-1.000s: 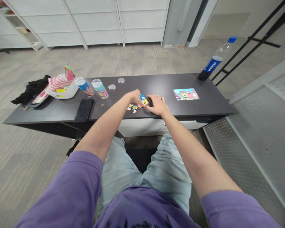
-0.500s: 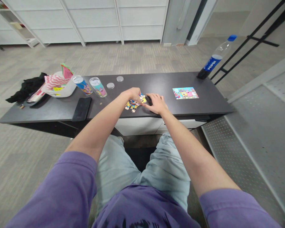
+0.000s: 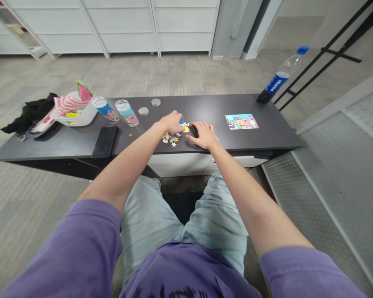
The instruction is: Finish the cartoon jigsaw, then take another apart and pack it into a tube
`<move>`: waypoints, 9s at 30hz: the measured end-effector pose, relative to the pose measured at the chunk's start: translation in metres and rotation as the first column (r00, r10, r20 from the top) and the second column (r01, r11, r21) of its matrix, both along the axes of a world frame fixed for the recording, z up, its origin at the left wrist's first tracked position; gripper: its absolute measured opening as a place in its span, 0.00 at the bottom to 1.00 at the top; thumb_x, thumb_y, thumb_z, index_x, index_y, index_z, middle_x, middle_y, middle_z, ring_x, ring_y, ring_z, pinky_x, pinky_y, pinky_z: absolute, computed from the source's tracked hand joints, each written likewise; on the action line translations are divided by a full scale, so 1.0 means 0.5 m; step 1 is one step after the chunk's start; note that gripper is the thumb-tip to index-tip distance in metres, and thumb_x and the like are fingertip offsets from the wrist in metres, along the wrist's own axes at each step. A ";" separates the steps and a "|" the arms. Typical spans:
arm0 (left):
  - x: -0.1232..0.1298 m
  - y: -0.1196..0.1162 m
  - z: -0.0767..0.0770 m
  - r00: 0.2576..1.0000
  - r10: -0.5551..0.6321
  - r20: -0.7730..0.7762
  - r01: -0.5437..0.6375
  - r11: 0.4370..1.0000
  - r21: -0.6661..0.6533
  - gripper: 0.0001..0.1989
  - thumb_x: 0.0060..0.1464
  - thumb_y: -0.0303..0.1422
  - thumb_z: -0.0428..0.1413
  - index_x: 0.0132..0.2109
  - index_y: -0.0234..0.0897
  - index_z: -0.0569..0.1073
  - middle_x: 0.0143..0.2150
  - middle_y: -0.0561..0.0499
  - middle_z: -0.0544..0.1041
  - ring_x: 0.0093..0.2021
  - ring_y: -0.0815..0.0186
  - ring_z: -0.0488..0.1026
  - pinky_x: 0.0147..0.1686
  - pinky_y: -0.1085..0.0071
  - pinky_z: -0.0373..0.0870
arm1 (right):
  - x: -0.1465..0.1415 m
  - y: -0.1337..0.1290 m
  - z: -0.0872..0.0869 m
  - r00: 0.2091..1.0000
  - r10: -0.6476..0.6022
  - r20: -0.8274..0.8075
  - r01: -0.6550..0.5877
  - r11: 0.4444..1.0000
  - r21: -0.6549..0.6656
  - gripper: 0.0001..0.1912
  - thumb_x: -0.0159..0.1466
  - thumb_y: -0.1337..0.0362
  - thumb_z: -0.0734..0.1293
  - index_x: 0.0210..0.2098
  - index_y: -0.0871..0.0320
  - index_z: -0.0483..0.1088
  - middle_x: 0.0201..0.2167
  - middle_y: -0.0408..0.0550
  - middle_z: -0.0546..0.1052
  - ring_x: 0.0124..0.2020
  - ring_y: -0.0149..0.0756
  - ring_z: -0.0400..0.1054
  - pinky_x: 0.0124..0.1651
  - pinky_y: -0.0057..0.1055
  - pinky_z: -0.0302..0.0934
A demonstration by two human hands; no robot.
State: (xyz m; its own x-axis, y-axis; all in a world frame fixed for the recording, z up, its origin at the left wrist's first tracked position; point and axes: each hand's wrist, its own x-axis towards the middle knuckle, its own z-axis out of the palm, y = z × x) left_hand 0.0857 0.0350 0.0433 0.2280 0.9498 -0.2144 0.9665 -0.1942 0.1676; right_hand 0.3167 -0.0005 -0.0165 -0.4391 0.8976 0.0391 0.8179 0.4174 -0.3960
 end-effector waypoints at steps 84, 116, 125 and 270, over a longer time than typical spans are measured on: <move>-0.064 -0.086 -0.170 0.900 0.064 0.431 -0.209 0.931 0.298 0.19 0.82 0.46 0.73 0.67 0.40 0.87 0.75 0.39 0.86 0.76 0.44 0.83 0.80 0.36 0.82 | 0.025 0.020 -0.061 0.934 0.130 -0.334 -0.094 0.988 0.121 0.19 0.83 0.61 0.67 0.65 0.40 0.85 0.61 0.59 0.90 0.63 0.64 0.83 0.74 0.64 0.78; -0.083 -0.005 -0.189 0.615 -0.097 0.783 -0.280 0.901 0.331 0.03 0.68 0.31 0.74 0.44 0.44 0.88 0.46 0.50 0.91 0.45 0.58 0.87 0.52 0.61 0.86 | -0.051 0.152 -0.096 0.757 0.174 -0.630 -0.186 0.981 0.048 0.16 0.67 0.59 0.74 0.54 0.47 0.82 0.51 0.53 0.87 0.50 0.57 0.79 0.63 0.55 0.77; -0.074 -0.009 -0.181 0.617 -0.040 0.786 -0.356 0.876 0.324 0.03 0.70 0.33 0.70 0.43 0.46 0.86 0.41 0.52 0.92 0.40 0.59 0.87 0.48 0.62 0.87 | -0.058 0.160 -0.108 0.786 0.241 -0.569 -0.225 0.969 0.101 0.11 0.72 0.57 0.74 0.53 0.45 0.81 0.54 0.55 0.88 0.55 0.60 0.80 0.69 0.58 0.78; -0.119 -0.068 -0.162 0.417 -0.002 0.909 -0.252 0.961 0.117 0.33 0.70 0.71 0.72 0.48 0.45 0.84 0.46 0.45 0.92 0.46 0.56 0.89 0.51 0.59 0.88 | -0.103 0.084 -0.019 0.927 0.200 -0.317 -0.181 0.979 0.088 0.26 0.85 0.30 0.73 0.53 0.43 0.87 0.57 0.54 0.87 0.57 0.61 0.80 0.75 0.62 0.71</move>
